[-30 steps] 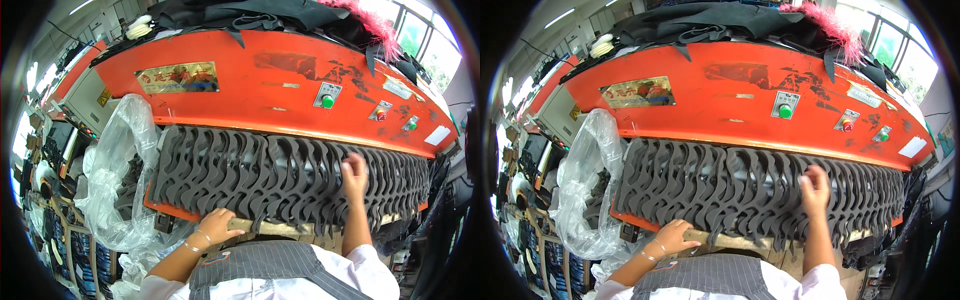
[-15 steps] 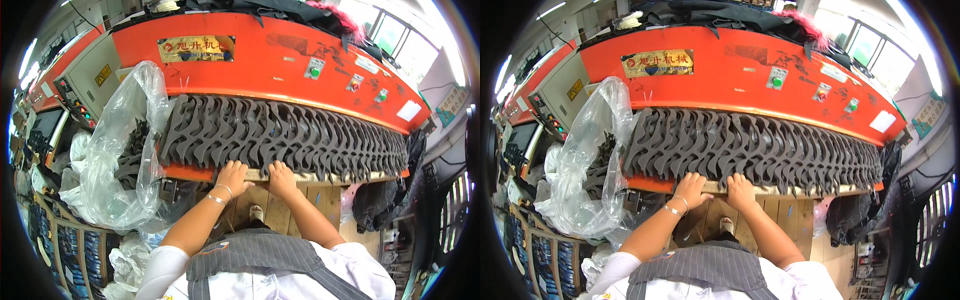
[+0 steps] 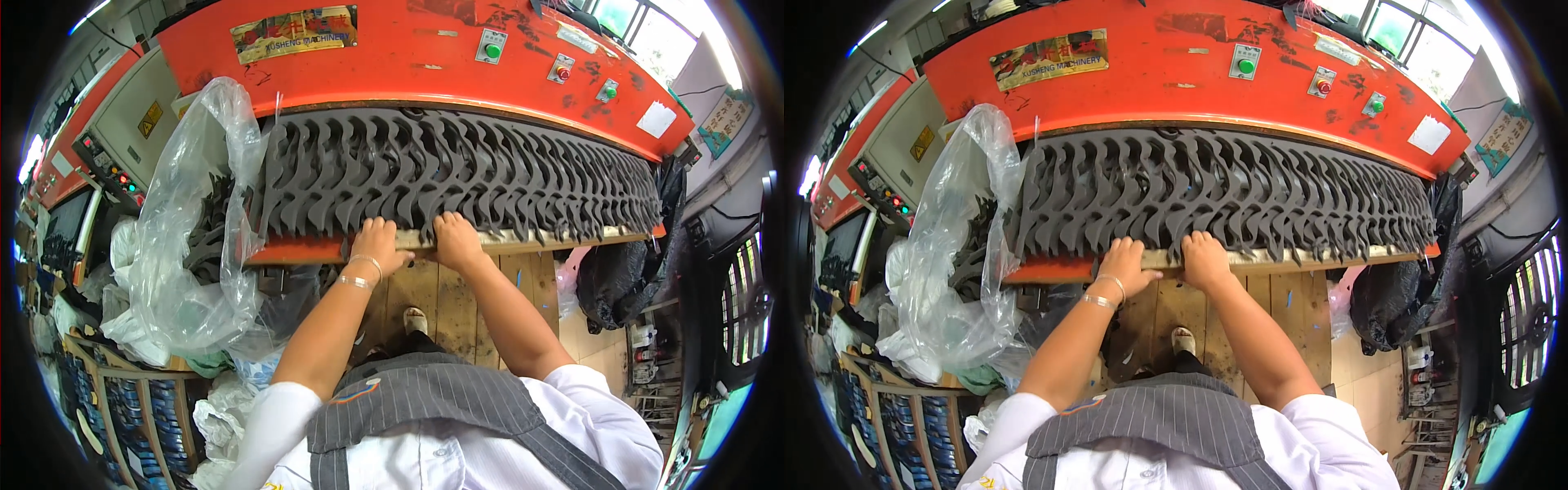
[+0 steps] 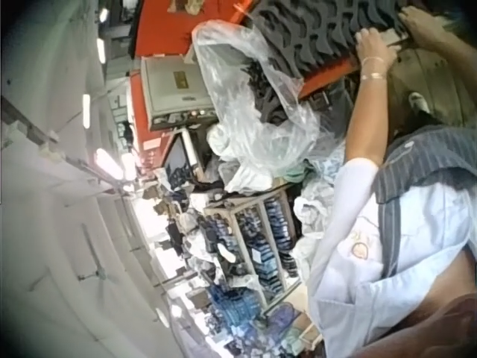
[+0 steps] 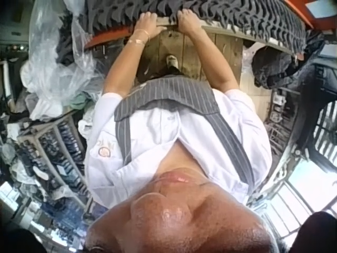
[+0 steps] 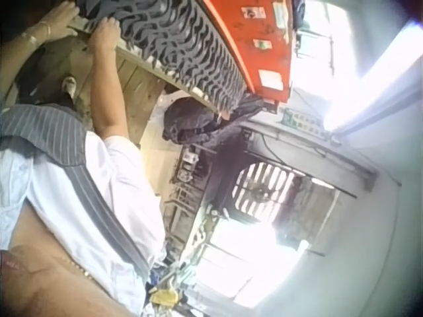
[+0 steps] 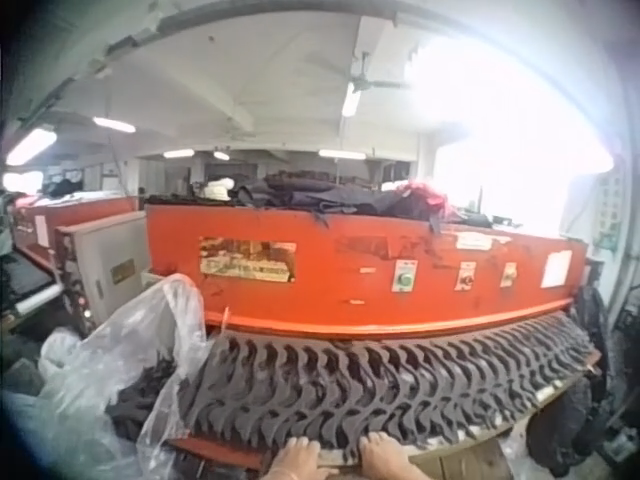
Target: Using a hydraulic press and metal dies to cut components from a foam sheet.
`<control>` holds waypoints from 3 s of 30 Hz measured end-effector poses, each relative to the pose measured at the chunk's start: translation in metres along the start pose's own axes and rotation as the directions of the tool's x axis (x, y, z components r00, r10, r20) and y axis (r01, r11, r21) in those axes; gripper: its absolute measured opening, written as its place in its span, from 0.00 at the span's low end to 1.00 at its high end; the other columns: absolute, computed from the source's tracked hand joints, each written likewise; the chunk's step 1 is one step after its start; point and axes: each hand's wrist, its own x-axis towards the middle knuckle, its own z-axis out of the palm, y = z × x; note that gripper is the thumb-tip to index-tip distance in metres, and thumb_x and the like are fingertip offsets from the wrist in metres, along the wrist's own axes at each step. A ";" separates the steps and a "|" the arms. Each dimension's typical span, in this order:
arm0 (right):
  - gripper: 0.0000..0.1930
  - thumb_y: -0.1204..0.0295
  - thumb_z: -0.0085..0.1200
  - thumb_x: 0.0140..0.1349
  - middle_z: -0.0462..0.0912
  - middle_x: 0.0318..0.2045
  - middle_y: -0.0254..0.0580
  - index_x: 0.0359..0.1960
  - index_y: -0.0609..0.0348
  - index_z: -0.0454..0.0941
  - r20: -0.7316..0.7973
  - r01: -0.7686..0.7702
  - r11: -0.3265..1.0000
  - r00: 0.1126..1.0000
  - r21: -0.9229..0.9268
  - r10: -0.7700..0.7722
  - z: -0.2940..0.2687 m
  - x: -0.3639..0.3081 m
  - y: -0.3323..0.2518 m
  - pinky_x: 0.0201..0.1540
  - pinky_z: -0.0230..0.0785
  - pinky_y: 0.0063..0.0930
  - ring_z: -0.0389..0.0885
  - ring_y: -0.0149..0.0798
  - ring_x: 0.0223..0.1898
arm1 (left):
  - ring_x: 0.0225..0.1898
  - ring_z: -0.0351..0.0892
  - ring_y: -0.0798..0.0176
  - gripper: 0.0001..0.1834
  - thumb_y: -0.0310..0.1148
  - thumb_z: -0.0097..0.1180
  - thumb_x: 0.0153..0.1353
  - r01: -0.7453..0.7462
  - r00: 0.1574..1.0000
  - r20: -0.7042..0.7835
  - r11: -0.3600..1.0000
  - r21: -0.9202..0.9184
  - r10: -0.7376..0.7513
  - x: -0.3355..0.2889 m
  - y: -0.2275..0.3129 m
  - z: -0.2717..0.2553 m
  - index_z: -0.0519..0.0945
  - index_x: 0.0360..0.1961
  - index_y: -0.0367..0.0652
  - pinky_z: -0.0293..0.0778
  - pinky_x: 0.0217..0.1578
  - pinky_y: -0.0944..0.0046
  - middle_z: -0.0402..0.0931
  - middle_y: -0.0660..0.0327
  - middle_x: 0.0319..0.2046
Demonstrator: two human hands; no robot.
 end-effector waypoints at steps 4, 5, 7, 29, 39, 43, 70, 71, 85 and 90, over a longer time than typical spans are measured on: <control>0.30 0.56 0.72 0.39 0.76 0.41 0.49 0.39 0.62 0.74 0.164 0.027 0.999 0.986 0.037 -0.032 -0.020 0.023 0.027 0.51 0.69 0.36 0.74 0.49 0.48 | 0.52 0.68 0.46 0.30 0.48 0.68 0.49 -0.067 0.985 0.153 0.996 -0.060 0.075 0.033 -0.001 -0.023 0.75 0.45 0.36 0.67 0.55 0.54 0.71 0.49 0.45; 0.28 0.55 0.70 0.42 0.77 0.39 0.50 0.38 0.63 0.75 0.188 0.073 0.989 0.978 0.125 -0.095 -0.029 0.035 0.033 0.49 0.71 0.38 0.77 0.50 0.46 | 0.53 0.69 0.46 0.30 0.48 0.68 0.49 -0.063 0.969 0.235 0.995 -0.083 0.081 0.041 -0.008 -0.037 0.76 0.46 0.36 0.68 0.54 0.54 0.72 0.49 0.46; 0.26 0.54 0.68 0.47 0.80 0.36 0.51 0.38 0.64 0.78 0.438 0.131 0.951 0.864 0.282 -0.249 -0.065 0.075 0.057 0.44 0.73 0.40 0.80 0.51 0.41 | 0.48 0.76 0.51 0.28 0.46 0.66 0.53 -0.127 0.887 0.390 0.944 -0.306 0.246 0.066 -0.032 -0.078 0.77 0.47 0.36 0.72 0.50 0.57 0.76 0.48 0.44; 0.25 0.64 0.62 0.54 0.73 0.32 0.35 0.48 0.68 0.69 0.477 -0.525 -0.077 0.692 0.848 0.541 0.035 0.328 0.148 0.37 0.66 0.26 0.70 0.31 0.34 | 0.58 0.71 0.39 0.54 0.68 0.53 0.55 0.584 0.810 0.120 0.809 -0.068 -0.574 0.354 -0.321 -0.149 0.66 0.57 0.19 0.67 0.57 0.54 0.70 0.30 0.54; 0.33 0.52 0.53 0.64 0.77 0.52 0.58 0.56 0.75 0.70 0.715 -0.569 -0.467 0.659 0.677 0.234 0.016 0.350 0.143 0.55 0.70 0.39 0.79 0.50 0.50 | 0.50 0.77 0.43 0.44 0.59 0.66 0.50 0.398 0.910 -0.033 0.894 -0.205 -0.413 0.344 -0.324 -0.137 0.70 0.52 0.28 0.70 0.52 0.55 0.77 0.40 0.46; 0.28 0.52 0.50 0.67 0.82 0.42 0.53 0.47 0.72 0.78 0.598 -0.586 -0.162 0.706 0.794 0.380 0.032 0.344 0.142 0.43 0.74 0.33 0.81 0.44 0.39 | 0.50 0.74 0.32 0.51 0.70 0.57 0.49 0.419 0.898 -0.121 0.907 -0.052 -0.422 0.340 -0.310 -0.132 0.70 0.49 0.24 0.71 0.50 0.49 0.75 0.30 0.45; 0.30 0.47 0.56 0.58 0.79 0.39 0.55 0.49 0.63 0.74 0.043 -0.292 0.947 0.957 0.138 0.288 -0.022 0.429 0.108 0.51 0.71 0.40 0.76 0.54 0.47 | 0.72 0.48 0.48 0.34 0.54 0.44 0.67 0.263 0.959 -0.212 0.875 0.406 -0.190 0.396 -0.248 -0.131 0.60 0.69 0.47 0.45 0.68 0.44 0.53 0.51 0.70; 0.31 0.46 0.57 0.57 0.79 0.39 0.56 0.48 0.64 0.74 0.105 -0.352 0.932 0.933 0.086 0.343 -0.004 0.435 0.110 0.52 0.71 0.39 0.75 0.55 0.48 | 0.73 0.45 0.49 0.35 0.55 0.42 0.67 0.264 0.965 -0.097 0.900 0.347 -0.245 0.400 -0.243 -0.135 0.58 0.70 0.48 0.43 0.69 0.44 0.51 0.53 0.71; 0.20 0.69 0.56 0.61 0.80 0.38 0.35 0.54 0.64 0.73 0.179 0.053 -0.500 0.897 0.865 0.404 -0.016 0.404 0.212 0.36 0.73 0.22 0.80 0.28 0.34 | 0.70 0.52 0.45 0.36 0.54 0.52 0.62 0.192 0.977 0.060 0.967 0.167 -0.204 0.400 -0.207 -0.157 0.68 0.63 0.39 0.45 0.68 0.43 0.59 0.44 0.67; 0.27 0.76 0.60 0.56 0.78 0.44 0.38 0.59 0.64 0.68 -0.078 0.201 -0.338 0.935 0.919 0.346 -0.041 0.390 0.180 0.44 0.72 0.24 0.78 0.29 0.42 | 0.64 0.64 0.57 0.34 0.47 0.53 0.67 -0.060 0.998 -0.051 0.539 -0.840 0.031 0.415 -0.128 -0.134 0.62 0.66 0.35 0.57 0.64 0.59 0.65 0.51 0.63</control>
